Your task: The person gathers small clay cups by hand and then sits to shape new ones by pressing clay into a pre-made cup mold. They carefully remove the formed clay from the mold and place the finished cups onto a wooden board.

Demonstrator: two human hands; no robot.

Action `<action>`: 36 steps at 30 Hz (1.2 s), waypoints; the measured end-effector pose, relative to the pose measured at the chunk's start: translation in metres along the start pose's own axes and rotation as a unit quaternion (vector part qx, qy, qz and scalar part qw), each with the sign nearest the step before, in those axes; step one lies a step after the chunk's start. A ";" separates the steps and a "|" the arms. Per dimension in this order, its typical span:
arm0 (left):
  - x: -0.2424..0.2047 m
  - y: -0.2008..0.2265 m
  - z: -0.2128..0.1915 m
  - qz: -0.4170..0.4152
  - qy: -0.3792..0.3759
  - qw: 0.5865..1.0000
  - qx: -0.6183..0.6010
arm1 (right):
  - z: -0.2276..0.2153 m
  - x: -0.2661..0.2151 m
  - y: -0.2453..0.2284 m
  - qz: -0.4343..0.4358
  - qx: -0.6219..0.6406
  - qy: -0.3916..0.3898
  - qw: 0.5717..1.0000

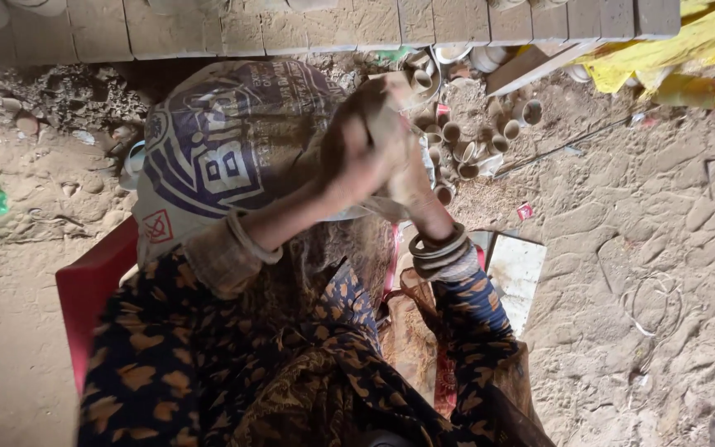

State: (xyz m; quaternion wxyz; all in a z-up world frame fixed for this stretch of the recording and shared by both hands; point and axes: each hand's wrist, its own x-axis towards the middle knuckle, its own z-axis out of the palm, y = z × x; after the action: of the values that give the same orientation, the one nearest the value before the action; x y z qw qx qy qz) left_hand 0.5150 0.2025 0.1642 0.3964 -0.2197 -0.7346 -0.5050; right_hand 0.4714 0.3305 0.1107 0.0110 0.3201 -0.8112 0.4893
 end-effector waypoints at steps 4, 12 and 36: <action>0.023 0.004 -0.011 0.270 -0.037 0.957 0.102 | 0.008 -0.007 0.024 -0.001 -0.049 -0.049 0.998; -0.035 -0.011 0.006 -0.157 0.044 0.986 0.023 | 0.027 -0.026 0.041 0.035 -0.145 -0.102 0.984; 0.008 -0.012 -0.020 -0.607 0.013 0.727 -0.322 | -0.007 -0.003 -0.028 -0.124 -0.183 -0.031 0.975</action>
State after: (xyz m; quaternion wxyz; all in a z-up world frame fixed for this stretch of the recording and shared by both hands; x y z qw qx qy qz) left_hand 0.5087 0.1791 0.1672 -0.0793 0.1650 -0.4995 -0.8467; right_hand 0.4868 0.3293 0.1356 0.1049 0.4258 -0.8410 0.3169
